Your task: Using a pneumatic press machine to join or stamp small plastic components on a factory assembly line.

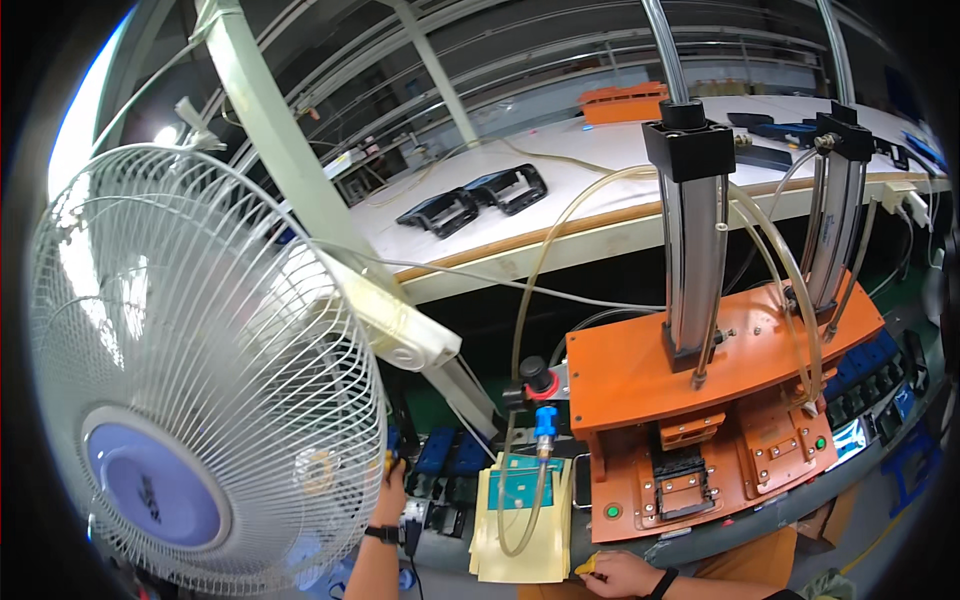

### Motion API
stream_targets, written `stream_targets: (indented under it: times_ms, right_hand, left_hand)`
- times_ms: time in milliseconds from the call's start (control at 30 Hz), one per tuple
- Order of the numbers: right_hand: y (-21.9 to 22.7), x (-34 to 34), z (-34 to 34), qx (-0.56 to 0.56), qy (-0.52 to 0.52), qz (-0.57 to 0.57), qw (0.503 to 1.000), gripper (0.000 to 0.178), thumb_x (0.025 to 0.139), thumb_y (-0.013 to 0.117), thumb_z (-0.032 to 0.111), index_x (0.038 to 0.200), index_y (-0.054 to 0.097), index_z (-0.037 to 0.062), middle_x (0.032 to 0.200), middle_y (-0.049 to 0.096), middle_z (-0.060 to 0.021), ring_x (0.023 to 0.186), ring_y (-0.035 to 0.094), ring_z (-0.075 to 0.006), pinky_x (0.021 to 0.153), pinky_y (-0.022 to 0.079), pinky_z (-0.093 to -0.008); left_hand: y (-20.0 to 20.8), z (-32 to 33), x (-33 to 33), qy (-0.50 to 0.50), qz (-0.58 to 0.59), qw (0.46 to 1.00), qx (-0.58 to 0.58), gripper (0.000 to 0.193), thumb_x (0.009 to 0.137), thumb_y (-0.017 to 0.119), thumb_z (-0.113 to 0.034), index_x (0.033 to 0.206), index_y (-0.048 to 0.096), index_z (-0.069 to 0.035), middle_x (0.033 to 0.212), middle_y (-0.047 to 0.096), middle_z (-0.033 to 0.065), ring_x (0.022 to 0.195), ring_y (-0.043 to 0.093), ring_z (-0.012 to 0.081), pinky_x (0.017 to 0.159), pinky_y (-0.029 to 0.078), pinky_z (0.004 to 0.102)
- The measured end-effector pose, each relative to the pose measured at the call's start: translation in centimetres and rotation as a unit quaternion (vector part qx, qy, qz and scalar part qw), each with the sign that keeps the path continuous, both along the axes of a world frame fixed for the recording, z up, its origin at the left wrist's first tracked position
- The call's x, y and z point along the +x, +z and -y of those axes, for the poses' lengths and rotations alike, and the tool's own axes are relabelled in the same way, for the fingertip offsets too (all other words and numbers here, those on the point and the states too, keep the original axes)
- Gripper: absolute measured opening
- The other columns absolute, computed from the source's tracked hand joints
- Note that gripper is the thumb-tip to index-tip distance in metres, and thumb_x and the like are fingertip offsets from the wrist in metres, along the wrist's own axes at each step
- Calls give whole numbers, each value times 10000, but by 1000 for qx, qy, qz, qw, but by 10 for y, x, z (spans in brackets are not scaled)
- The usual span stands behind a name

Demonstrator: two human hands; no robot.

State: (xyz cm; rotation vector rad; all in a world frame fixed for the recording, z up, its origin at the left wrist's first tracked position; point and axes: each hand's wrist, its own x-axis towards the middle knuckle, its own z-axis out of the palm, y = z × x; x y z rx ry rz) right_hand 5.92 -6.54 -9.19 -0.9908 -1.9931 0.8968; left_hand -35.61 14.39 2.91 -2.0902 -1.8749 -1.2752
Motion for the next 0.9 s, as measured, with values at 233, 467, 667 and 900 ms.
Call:
stream_targets:
  times_ms: [233, 467, 667, 900]
  right_hand:
    - [-21, 0, 7, -6, 23, -2, 1000, 288, 989, 638, 299, 902, 703, 32, 850, 658, -184, 842, 656, -397, 733, 531, -499]
    - [-27, 9, 20, -16, 67, -50, 996, 299, 1015, 649, 309, 1066, 721, 23, 931, 672, -187, 921, 653, -388, 798, 530, -463]
    - [-4, 45, 47, -47, 94, 5, 994, 287, 991, 691, 275, 1129, 728, 27, 994, 703, -187, 948, 672, -381, 841, 549, -445]
    - [48, 109, 115, 5, 27, 19, 999, 257, 969, 675, 284, 1069, 749, 60, 1058, 745, -191, 1011, 702, -397, 873, 566, -476]
  left_hand:
    - [-3, 228, -3, -27, -30, 999, -9, 269, 904, 700, -29, 1166, 727, 22, 1192, 736, 187, 1125, 692, 357, 995, 522, 396]
    - [102, 372, 89, -127, 272, 941, -154, 281, 1061, 557, -102, 1260, 683, 51, 1133, 751, 142, 1041, 689, 213, 965, 530, 359]
    - [143, 294, 68, -290, 384, 784, -392, 294, 967, 659, -52, 1242, 696, 43, 1204, 743, 138, 1108, 706, 241, 988, 525, 365]
    - [240, 199, 272, -213, 203, 951, 96, 276, 982, 667, -29, 1250, 690, 32, 1060, 723, 121, 971, 667, 172, 882, 523, 310]
